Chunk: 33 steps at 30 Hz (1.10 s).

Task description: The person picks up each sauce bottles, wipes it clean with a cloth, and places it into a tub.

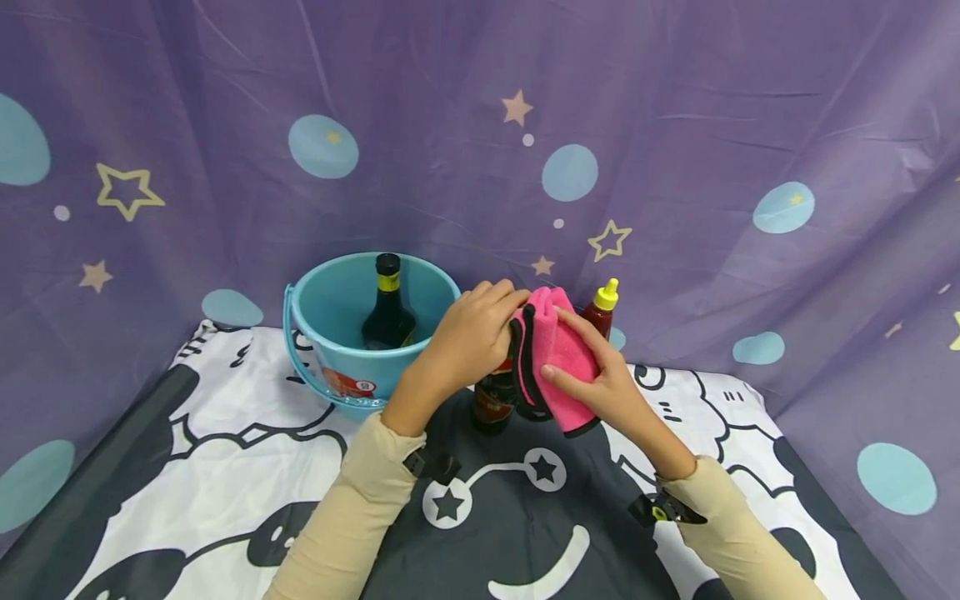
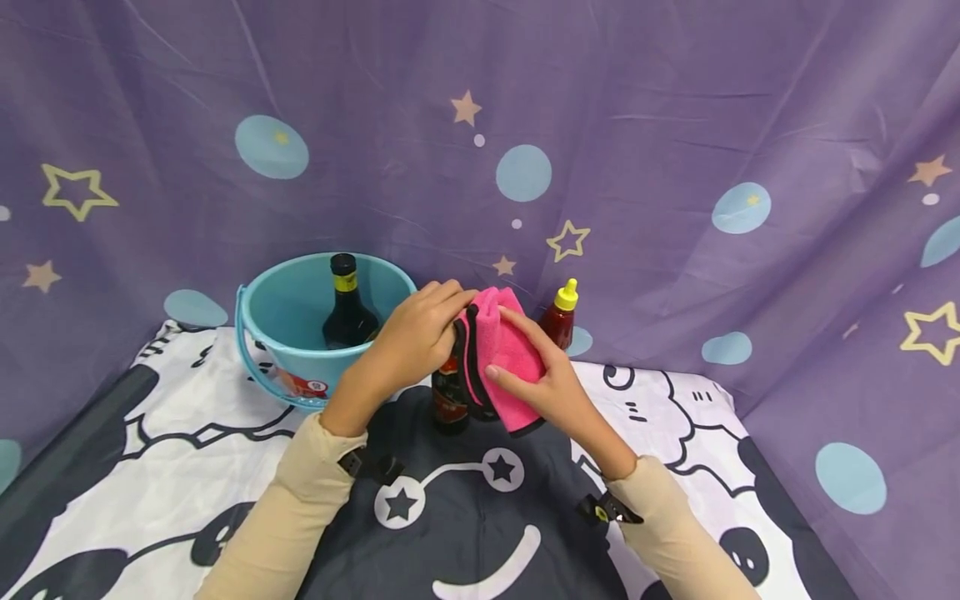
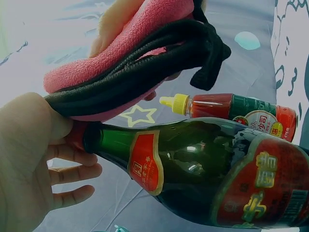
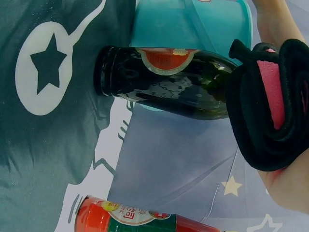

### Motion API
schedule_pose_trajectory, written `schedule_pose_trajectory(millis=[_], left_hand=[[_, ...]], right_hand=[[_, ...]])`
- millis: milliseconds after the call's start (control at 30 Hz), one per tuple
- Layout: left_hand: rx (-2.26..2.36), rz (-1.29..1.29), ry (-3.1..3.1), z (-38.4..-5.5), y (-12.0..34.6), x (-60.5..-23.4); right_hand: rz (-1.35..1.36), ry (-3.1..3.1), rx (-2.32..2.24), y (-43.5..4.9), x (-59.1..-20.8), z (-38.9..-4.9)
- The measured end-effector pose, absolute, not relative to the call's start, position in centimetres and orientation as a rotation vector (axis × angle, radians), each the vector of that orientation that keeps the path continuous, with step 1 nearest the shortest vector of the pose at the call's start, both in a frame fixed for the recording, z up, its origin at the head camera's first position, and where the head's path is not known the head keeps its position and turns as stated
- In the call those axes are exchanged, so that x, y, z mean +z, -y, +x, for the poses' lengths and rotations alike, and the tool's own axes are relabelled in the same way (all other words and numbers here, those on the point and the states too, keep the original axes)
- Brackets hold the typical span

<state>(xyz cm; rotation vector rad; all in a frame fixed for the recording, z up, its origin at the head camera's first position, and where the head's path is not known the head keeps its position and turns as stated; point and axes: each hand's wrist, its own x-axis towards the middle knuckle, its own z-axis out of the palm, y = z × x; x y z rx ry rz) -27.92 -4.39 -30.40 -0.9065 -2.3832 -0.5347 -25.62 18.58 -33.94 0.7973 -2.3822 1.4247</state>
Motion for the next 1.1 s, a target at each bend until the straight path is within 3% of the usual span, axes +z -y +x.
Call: schedule_pose_trajectory(millis=[1100], left_hand=[[-0.563,-0.897,2.368,-27.9,4.2,-30.4]], right_hand=[[1.005,2.299,0.92,-19.2,-36.3,-25.8]])
